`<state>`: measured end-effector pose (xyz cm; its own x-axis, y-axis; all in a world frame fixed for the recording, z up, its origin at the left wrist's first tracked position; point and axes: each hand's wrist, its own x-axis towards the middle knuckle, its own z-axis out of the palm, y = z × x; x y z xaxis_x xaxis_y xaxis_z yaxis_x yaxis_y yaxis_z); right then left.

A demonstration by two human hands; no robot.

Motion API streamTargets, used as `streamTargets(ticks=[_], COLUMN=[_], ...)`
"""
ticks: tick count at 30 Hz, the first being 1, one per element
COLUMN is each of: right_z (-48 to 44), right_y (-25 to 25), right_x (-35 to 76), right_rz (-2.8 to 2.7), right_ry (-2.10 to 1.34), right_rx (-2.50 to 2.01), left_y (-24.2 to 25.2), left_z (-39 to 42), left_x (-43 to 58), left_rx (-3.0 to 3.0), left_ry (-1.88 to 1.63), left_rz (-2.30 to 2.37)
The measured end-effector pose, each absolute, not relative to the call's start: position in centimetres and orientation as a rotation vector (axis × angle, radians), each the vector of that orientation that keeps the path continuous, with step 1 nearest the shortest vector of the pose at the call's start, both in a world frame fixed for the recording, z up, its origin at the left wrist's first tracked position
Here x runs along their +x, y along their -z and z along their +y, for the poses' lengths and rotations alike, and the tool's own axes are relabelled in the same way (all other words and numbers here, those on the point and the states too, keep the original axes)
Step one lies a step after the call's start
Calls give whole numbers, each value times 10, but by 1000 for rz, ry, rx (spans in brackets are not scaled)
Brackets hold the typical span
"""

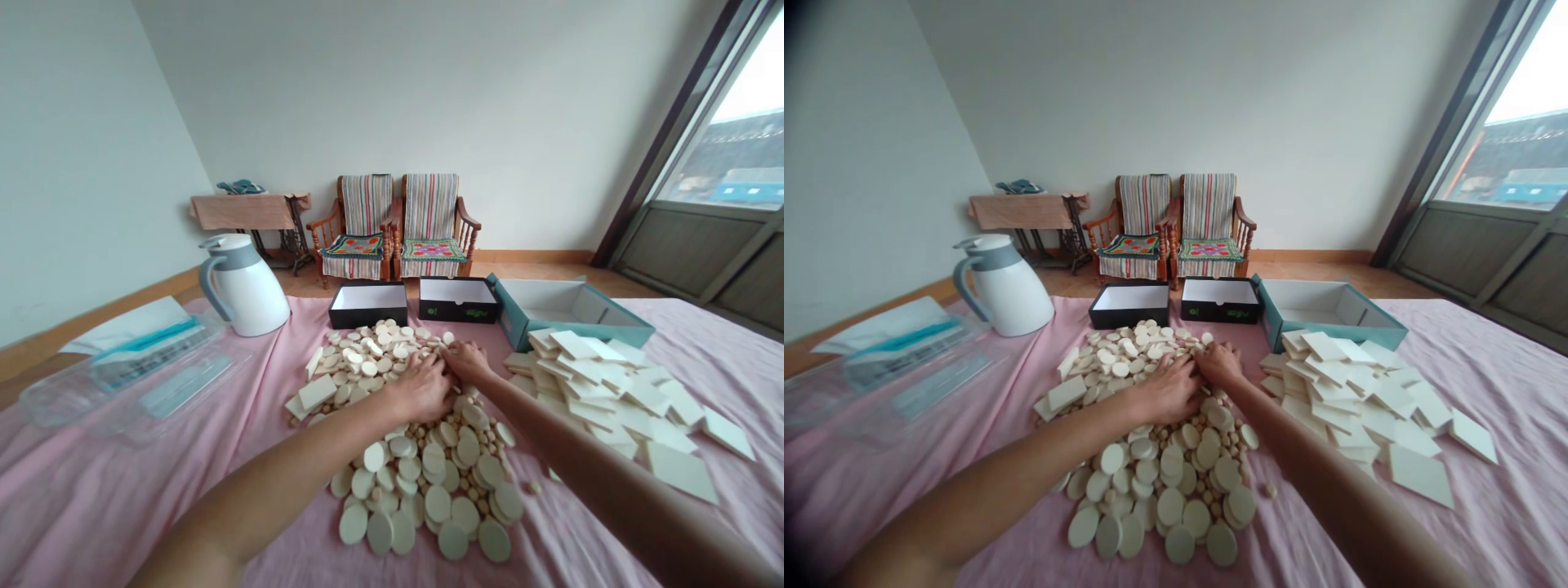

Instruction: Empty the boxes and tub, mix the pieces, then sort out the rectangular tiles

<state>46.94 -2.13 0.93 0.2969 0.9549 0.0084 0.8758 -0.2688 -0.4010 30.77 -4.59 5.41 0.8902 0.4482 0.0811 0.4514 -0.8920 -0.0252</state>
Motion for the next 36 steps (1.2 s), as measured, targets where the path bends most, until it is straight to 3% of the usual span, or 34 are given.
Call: streamTargets(ticks=[19, 28, 31, 36], right_z=[-11, -8, 6, 17], right_y=[-19, -38, -39, -24], right_x=[375, 393, 435, 479], right_rz=[-1662, -1821, -1736, -1729], right_ry=[-510, -503, -462, -457], right_rx=[-1834, -1619, -1775, -1938], left_y=[-58, -63, -71, -71], left_z=[30, 27, -7, -80], left_x=[202, 182, 207, 267], left_rx=[-2810, -2705, -2785, -3236], left_ry=[149, 473, 565, 472], left_rz=[-1199, -1278, -1150, -350])
